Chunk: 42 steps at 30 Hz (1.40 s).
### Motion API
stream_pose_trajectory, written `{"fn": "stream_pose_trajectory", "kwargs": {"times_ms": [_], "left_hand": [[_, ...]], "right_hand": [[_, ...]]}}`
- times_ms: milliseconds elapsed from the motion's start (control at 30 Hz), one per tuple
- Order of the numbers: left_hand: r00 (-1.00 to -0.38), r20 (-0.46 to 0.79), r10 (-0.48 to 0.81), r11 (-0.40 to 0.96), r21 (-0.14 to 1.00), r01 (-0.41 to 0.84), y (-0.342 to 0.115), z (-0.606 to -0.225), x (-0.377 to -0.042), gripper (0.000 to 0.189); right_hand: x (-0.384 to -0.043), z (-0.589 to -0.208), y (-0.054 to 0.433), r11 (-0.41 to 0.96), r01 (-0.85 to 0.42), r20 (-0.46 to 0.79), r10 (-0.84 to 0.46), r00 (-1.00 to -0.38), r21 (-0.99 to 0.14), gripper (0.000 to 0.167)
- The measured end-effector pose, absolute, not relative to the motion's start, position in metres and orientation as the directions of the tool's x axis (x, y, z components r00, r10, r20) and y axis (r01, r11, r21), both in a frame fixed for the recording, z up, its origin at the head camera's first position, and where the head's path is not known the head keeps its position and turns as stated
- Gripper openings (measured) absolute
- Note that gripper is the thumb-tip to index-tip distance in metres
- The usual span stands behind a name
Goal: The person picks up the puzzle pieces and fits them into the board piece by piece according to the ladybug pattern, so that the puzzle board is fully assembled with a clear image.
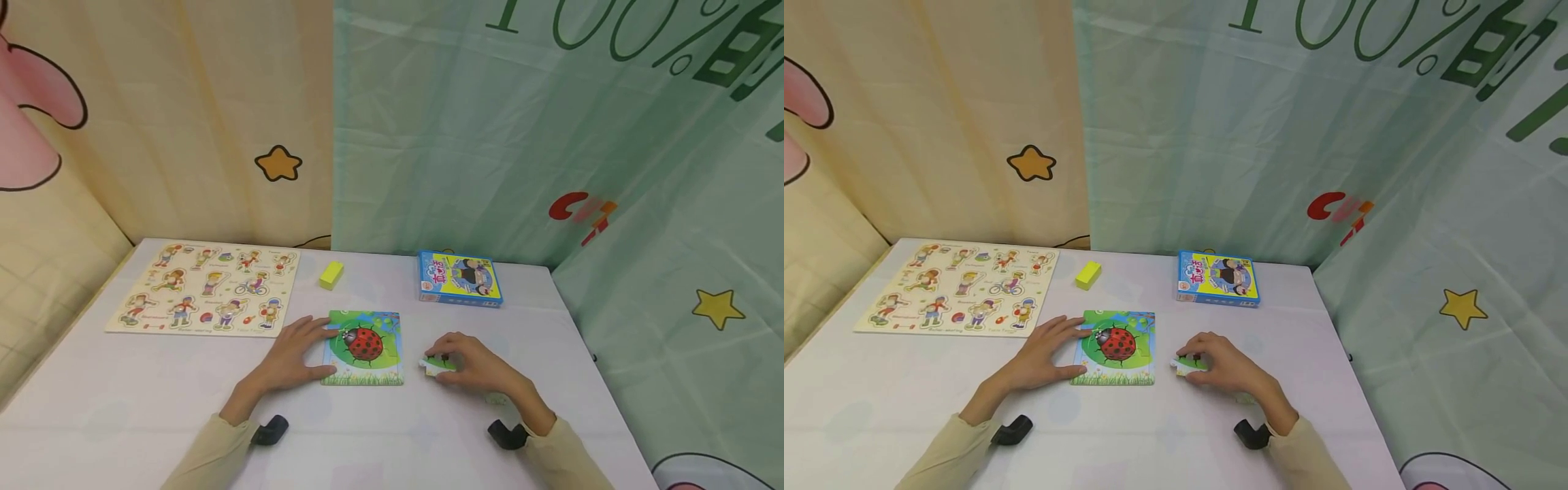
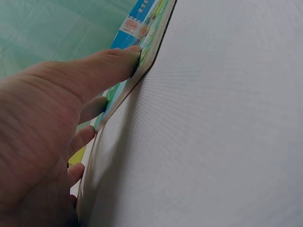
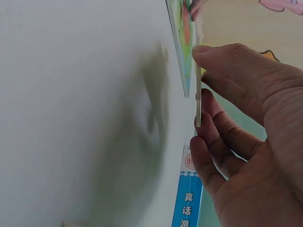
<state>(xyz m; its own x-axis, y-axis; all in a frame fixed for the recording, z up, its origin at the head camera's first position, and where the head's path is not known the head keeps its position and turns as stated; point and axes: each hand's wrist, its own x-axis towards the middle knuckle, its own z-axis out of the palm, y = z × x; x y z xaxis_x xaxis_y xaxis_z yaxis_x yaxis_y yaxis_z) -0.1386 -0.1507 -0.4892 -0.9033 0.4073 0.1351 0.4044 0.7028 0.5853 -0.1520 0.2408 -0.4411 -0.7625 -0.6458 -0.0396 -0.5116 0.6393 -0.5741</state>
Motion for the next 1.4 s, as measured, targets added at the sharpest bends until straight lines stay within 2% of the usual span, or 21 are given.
{"fn": "stream_pose_trajectory", "kwargs": {"times_ms": [300,667,867,1400], "left_hand": [[-0.902,0.137,0.41,0.699,0.588,0.407,-0.151,-0.489,-0.138,0.063],[-0.898,0.154,0.412,0.696,0.582,0.42,-0.151,-0.491,-0.139,0.063],[-0.9,0.143,0.411,0.704,0.577,0.413,-0.151,-0.491,-0.14,0.064],[-0.902,0.138,0.409,0.698,0.59,0.406,-0.15,-0.489,-0.14,0.063]], "right_hand": [[-0.161,-0.442,0.209,0.558,-0.571,0.012,-0.709,-0.705,-0.602,0.036],[-0.167,-0.442,0.159,0.529,-0.653,0.02,-0.768,-0.64,-0.541,0.034],[-0.166,-0.444,0.141,0.531,-0.666,-0.015,-0.787,-0.616,-0.524,0.031],[-0.161,-0.449,0.12,0.584,-0.673,-0.094,-0.782,-0.616,-0.454,0.027]]}}
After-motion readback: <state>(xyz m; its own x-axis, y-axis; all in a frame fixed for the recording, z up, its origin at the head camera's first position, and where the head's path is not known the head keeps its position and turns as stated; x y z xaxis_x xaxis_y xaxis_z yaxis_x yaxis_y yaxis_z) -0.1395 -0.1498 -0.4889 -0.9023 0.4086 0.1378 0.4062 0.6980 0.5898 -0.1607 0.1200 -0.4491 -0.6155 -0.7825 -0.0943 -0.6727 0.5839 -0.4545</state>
